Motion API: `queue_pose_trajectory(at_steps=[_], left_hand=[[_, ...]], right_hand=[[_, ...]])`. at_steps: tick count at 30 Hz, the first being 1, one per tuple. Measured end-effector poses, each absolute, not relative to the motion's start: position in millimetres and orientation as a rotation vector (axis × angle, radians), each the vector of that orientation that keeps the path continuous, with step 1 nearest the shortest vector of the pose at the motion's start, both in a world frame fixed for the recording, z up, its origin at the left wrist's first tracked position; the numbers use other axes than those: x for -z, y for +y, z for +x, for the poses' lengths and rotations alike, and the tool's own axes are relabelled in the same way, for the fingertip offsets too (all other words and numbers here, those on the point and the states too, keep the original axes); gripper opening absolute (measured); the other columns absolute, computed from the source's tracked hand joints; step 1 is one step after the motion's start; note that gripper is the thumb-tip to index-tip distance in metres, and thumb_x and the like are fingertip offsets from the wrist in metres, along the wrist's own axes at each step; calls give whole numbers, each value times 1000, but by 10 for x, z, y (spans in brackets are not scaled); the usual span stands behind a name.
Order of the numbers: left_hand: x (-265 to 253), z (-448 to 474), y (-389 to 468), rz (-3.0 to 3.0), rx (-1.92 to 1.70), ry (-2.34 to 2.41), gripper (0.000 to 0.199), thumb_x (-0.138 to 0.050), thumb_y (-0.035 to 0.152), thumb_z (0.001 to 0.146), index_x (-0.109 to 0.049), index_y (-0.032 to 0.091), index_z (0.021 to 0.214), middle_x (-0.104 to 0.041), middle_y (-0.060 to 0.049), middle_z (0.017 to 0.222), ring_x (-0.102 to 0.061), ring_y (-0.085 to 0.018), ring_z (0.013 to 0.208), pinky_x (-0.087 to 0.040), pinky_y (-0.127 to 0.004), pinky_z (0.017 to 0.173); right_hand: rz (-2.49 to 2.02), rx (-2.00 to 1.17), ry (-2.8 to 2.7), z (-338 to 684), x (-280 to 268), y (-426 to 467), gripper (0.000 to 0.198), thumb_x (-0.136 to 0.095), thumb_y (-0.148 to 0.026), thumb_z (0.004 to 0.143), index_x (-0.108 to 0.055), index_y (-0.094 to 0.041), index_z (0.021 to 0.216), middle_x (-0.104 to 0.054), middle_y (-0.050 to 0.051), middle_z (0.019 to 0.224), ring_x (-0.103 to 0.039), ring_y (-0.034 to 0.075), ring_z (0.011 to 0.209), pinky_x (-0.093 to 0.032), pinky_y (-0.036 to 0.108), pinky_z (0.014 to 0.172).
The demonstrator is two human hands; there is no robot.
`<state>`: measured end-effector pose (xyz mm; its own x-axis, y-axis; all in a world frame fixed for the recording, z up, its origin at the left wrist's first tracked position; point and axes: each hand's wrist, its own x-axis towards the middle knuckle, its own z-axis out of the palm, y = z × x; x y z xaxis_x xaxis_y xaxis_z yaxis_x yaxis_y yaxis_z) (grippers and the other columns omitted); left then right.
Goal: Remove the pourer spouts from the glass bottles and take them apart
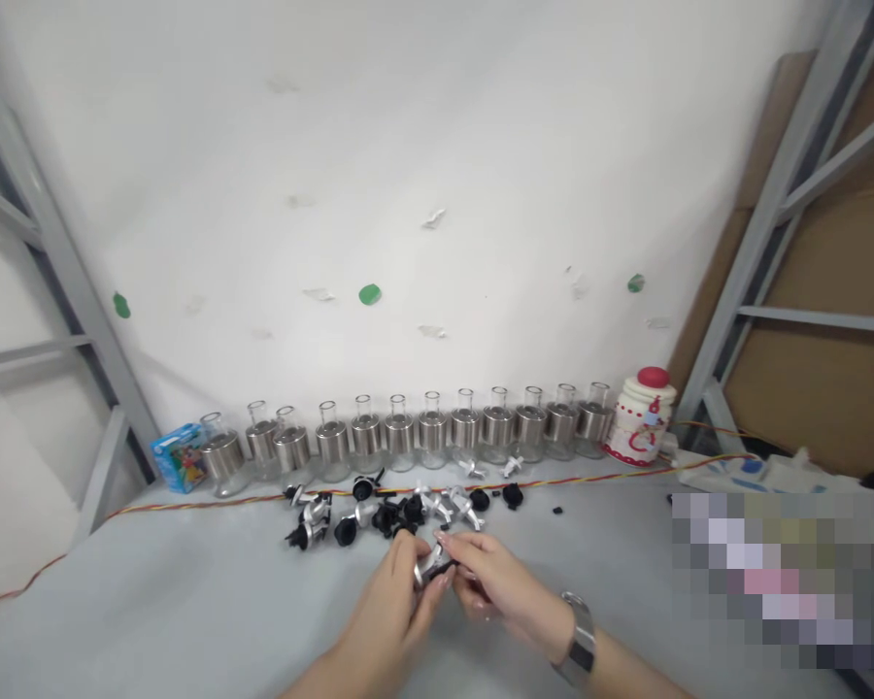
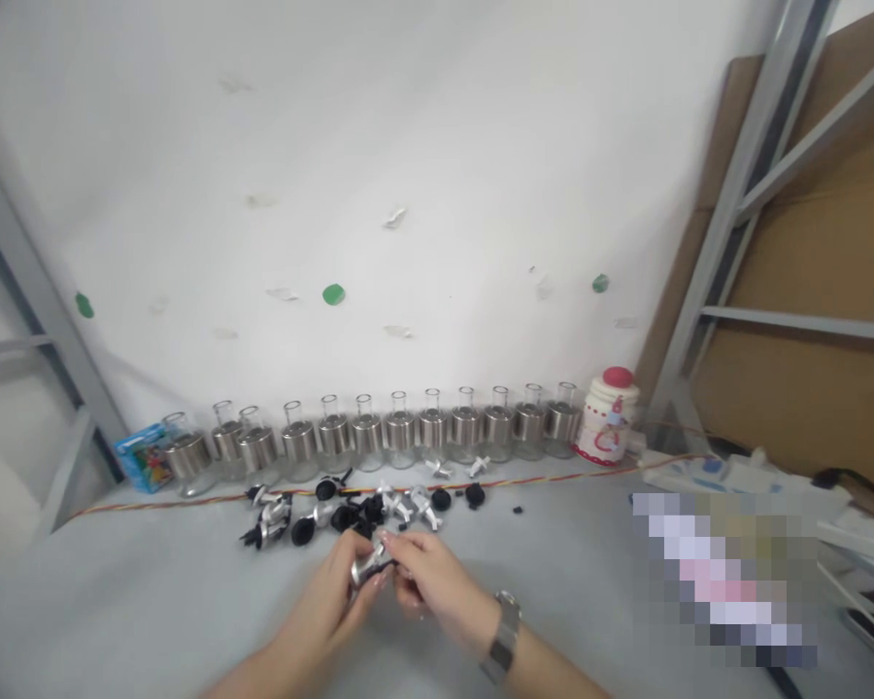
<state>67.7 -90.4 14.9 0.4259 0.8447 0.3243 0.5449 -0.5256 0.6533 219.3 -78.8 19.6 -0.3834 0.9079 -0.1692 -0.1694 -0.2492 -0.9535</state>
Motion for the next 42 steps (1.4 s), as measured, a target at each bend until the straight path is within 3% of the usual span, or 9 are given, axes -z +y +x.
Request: queue_pose_trajectory(at_steps=[5, 9, 17, 26, 42], left_hand=[[-196, 669, -922, 2231, -890, 1178, 16, -37, 32, 84, -44, 18, 89, -50, -4, 82, -48, -15, 71, -41, -28, 66], [-200, 667, -925, 2267, -851, 1124, 16, -39, 30, 83, -46, 18, 91, -50, -6, 86, -49, -17, 77, -41, -29, 70], [-171, 659, -909, 2278, -824, 1185, 17, -38, 34, 84, -45, 19, 88, -49, -3, 82, -47, -14, 65, -40, -26, 62], [-229, 658, -948, 2411, -766, 1192, 21, -38, 34, 83, -47, 18, 94, -49, -7, 88, -50, -18, 77, -42, -30, 69], [-247, 657, -949, 2527, -663, 1235, 20, -38, 33, 84, -48, 19, 93, -48, -6, 90, -51, -19, 77, -43, -30, 67]], right_hand=[[-975, -1767, -1158, 2203, -197, -773, 43, -56, -56, 65, -37, -19, 56, -29, -12, 34, -21, 2, 28, -13, 19, 32], [-1014, -1757, -1222, 2205, -209, -781, 41, -56, -56, 66, -44, -17, 64, -36, -11, 38, -26, 2, 29, -12, 18, 32], [-986, -1750, -1128, 2219, -209, -782, 45, -58, -56, 64, -35, -19, 56, -28, -13, 39, -24, 2, 29, -12, 18, 33], [-957, -1842, -1060, 2208, -199, -793, 43, -61, -55, 62, -37, -19, 58, -30, -12, 38, -24, 2, 29, -11, 19, 34], [-971, -1844, -944, 2189, -215, -816, 38, -65, -47, 61, -40, -18, 58, -34, -11, 37, -29, 2, 31, -13, 18, 35]])
